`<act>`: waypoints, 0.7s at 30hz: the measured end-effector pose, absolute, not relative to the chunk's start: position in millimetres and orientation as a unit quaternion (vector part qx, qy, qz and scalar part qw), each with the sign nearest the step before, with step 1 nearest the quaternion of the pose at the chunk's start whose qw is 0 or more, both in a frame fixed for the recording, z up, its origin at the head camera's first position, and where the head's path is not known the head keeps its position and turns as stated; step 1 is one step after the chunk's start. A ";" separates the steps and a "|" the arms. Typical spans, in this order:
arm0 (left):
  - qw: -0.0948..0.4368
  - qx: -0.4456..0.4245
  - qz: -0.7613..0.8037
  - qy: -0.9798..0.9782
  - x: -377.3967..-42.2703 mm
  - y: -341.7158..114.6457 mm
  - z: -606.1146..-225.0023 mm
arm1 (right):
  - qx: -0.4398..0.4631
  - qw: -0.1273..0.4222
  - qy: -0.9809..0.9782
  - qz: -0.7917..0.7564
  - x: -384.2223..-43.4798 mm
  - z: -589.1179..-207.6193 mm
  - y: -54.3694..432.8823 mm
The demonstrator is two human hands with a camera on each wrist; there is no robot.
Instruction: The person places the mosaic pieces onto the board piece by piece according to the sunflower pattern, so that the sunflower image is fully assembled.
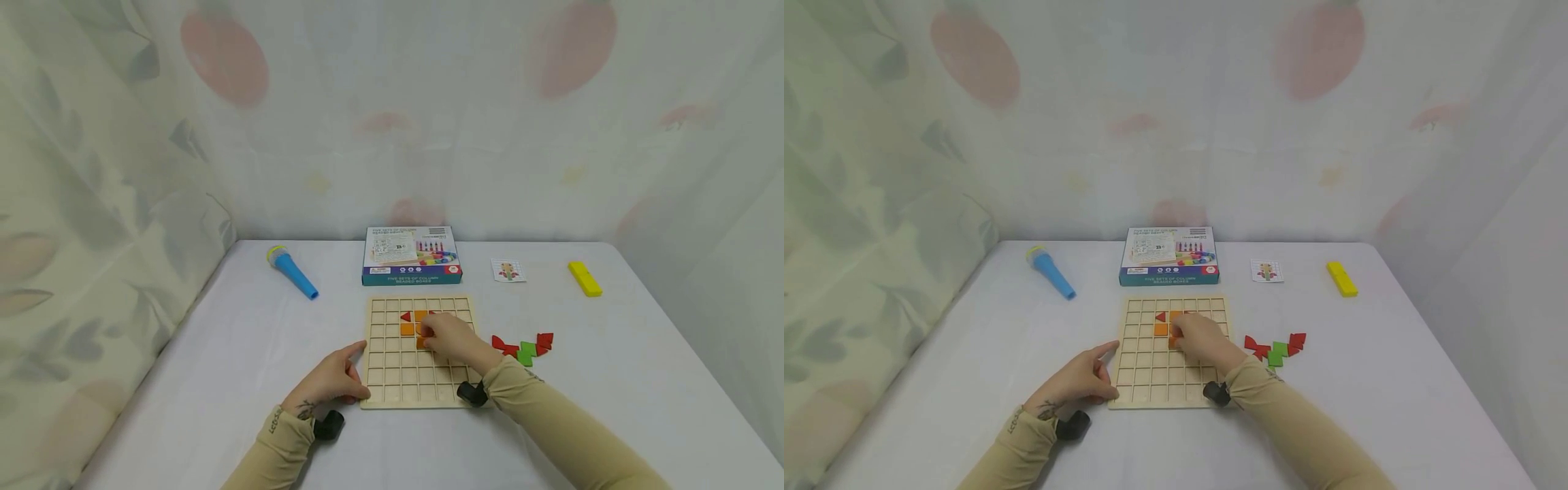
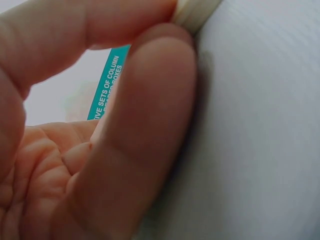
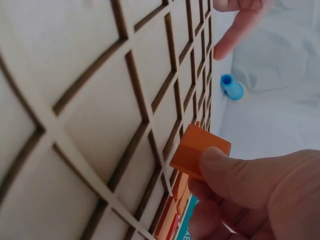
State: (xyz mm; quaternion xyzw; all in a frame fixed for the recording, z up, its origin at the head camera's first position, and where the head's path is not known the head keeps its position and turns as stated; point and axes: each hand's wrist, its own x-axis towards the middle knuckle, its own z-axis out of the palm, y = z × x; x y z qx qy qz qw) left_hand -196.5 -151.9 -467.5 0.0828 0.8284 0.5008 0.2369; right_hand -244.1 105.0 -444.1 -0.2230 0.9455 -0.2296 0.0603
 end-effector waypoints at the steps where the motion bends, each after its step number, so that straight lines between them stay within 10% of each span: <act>1: 0.237 0.083 0.501 0.828 -196.4 -151.8 -467.8 | -0.222 0.062 0.946 -0.229 -244.5 -445.3 105.0; 21: 0.230 0.086 0.496 0.833 -196.9 -150.4 -469.7 | -0.237 0.004 0.958 -0.159 -240.5 -450.4 101.2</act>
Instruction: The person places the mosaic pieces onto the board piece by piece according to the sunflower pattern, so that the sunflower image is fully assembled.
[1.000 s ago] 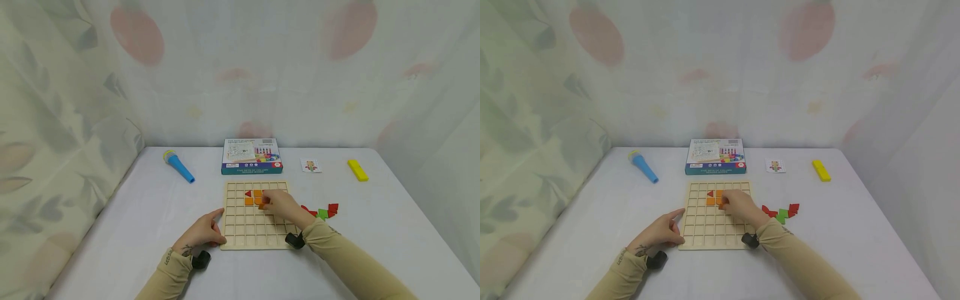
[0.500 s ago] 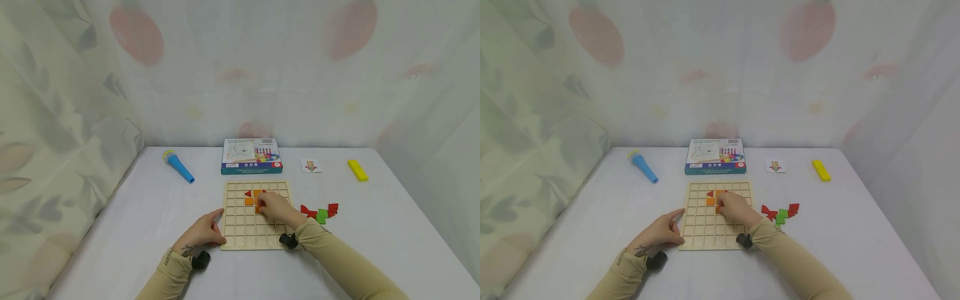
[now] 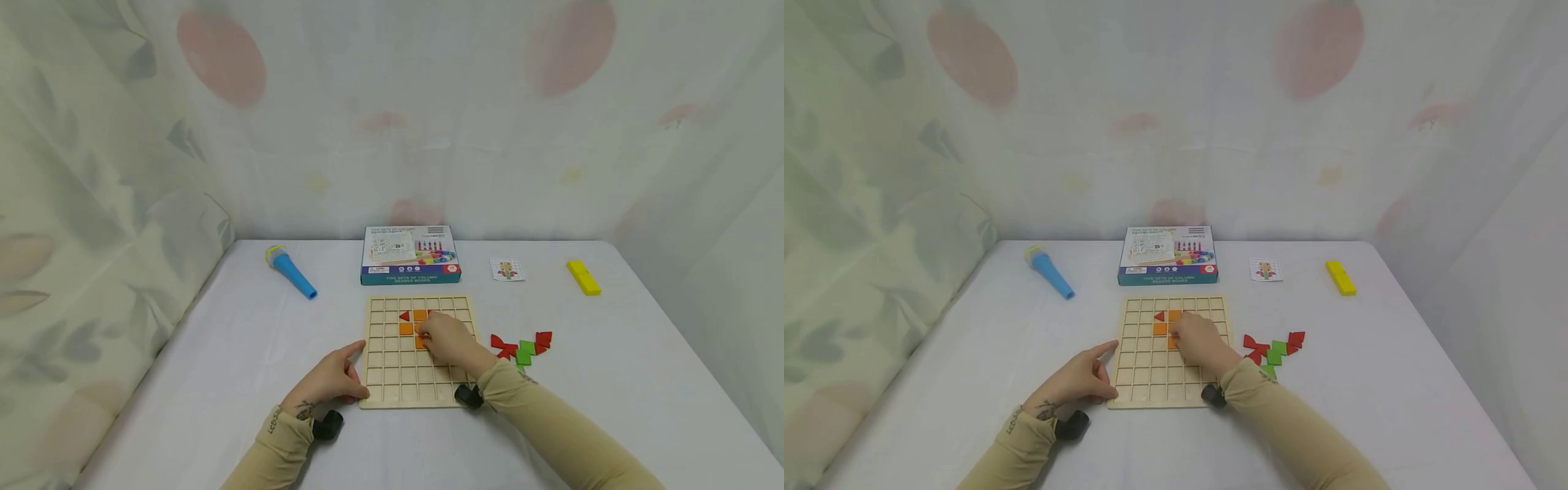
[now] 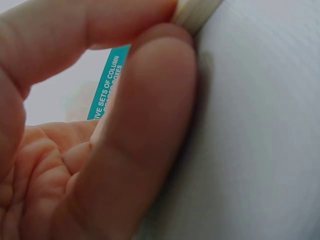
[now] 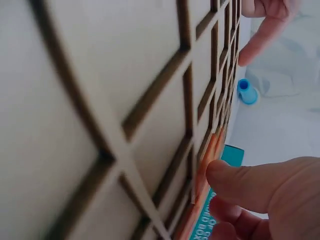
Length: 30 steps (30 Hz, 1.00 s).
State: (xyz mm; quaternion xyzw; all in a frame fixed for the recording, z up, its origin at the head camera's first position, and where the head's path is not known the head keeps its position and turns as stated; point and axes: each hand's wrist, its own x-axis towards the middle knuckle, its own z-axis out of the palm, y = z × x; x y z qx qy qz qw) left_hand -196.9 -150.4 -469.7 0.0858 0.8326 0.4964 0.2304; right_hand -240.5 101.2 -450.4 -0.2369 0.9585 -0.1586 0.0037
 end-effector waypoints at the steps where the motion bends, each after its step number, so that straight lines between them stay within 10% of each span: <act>1: 0.230 0.086 0.496 0.833 -196.7 -150.3 -469.6 | -0.239 -0.004 0.958 -0.159 -239.0 -448.1 102.2; 9: 0.233 0.085 0.499 0.830 -197.2 -150.6 -471.6 | -0.203 -0.063 0.962 -0.169 -231.9 -419.6 140.7; 22: 0.227 0.085 0.494 0.835 -197.4 -151.1 -471.2 | -0.075 0.090 0.983 -0.140 -217.2 -431.7 237.1; 30: 0.226 0.085 0.491 0.837 -199.3 -151.3 -475.4 | -0.045 0.084 0.983 -0.156 -212.9 -432.3 268.5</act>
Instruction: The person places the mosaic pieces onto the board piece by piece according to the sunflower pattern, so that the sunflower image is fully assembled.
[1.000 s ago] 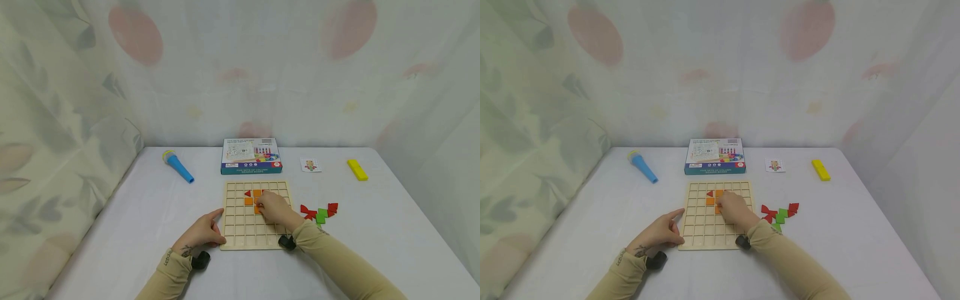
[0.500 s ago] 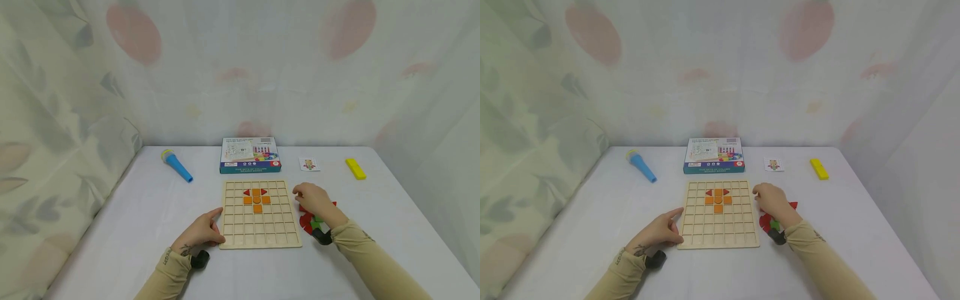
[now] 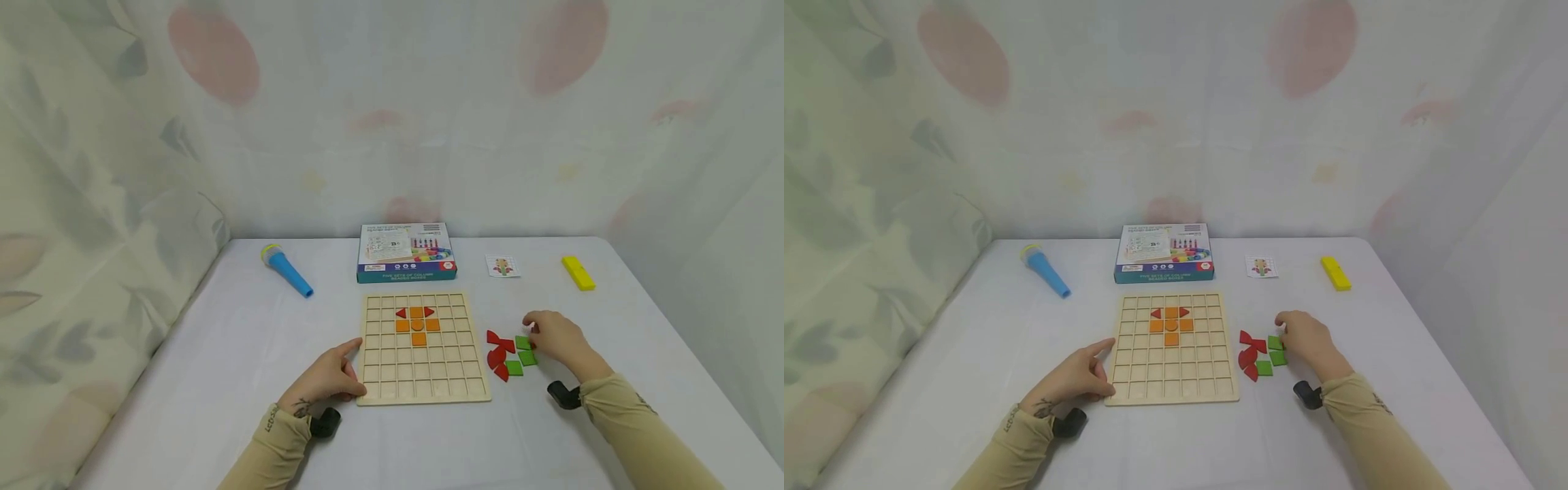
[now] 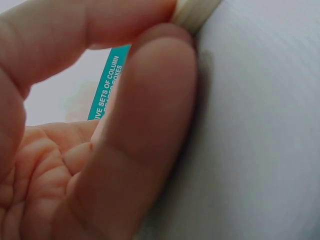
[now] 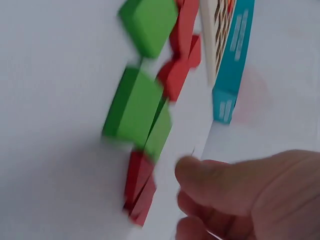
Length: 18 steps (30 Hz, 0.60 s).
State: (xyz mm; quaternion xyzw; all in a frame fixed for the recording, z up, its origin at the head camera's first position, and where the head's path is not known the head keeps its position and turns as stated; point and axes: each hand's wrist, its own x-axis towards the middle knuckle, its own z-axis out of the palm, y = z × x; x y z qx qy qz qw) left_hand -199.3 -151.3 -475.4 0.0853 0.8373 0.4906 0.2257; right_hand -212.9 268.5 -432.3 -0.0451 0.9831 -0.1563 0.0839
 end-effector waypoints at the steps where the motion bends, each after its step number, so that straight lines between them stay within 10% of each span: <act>1: 0.226 0.085 0.491 0.837 -199.3 -151.5 -475.4 | -0.042 0.075 0.985 -0.152 -213.6 -432.3 272.1; 18: 0.231 0.090 0.497 0.832 -197.6 -151.8 -470.1 | -0.011 0.077 0.991 -0.105 -212.7 -445.5 297.3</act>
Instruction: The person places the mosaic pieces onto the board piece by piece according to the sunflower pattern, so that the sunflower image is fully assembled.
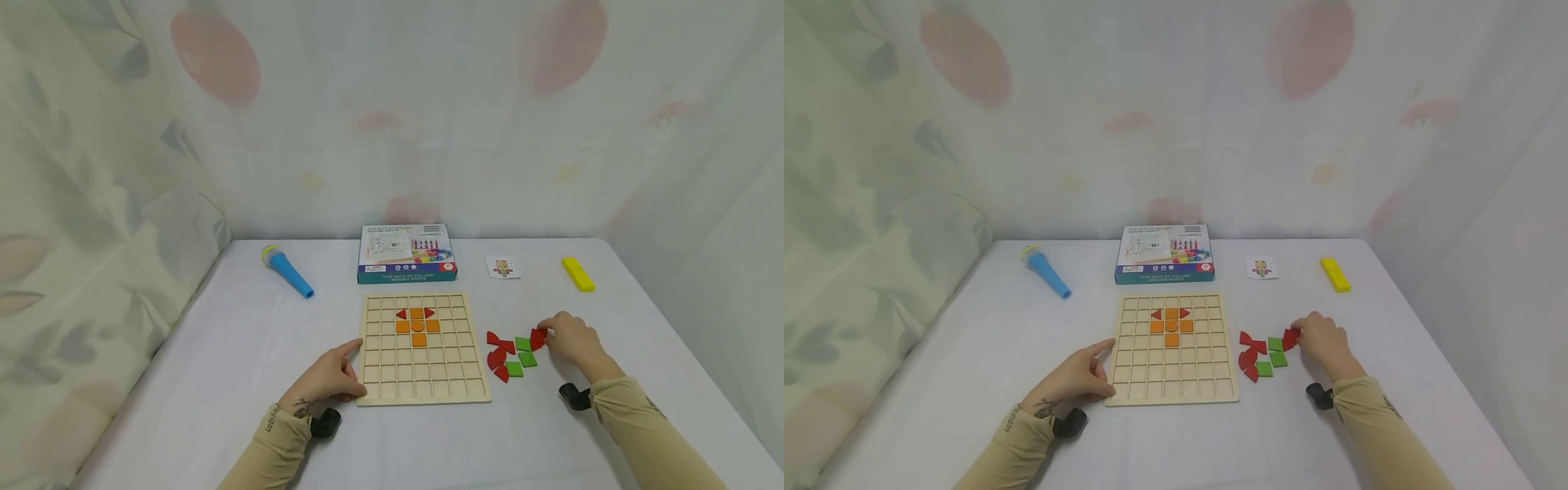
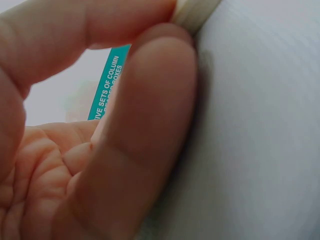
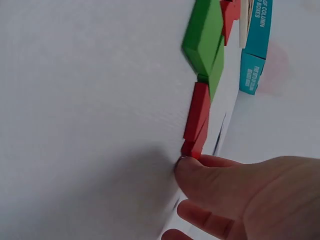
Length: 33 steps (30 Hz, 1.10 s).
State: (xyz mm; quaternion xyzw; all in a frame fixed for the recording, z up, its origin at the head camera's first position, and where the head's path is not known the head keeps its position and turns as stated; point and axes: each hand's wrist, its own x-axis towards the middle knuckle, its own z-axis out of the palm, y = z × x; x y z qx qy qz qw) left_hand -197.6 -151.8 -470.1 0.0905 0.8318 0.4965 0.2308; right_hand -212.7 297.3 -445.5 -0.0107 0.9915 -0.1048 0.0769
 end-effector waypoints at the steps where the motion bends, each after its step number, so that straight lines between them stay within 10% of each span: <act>1: 0.231 0.090 0.497 0.831 -197.5 -151.8 -470.0 | -0.011 0.078 0.991 -0.108 -212.9 -446.3 297.8; 17: 0.230 0.092 0.497 0.831 -196.5 -152.7 -469.5 | -0.006 0.070 0.987 -0.148 -223.5 -437.1 287.0; 33: 0.230 0.083 0.499 0.831 -195.6 -151.3 -467.8 | -0.091 0.063 0.944 -0.311 -244.8 -433.4 166.5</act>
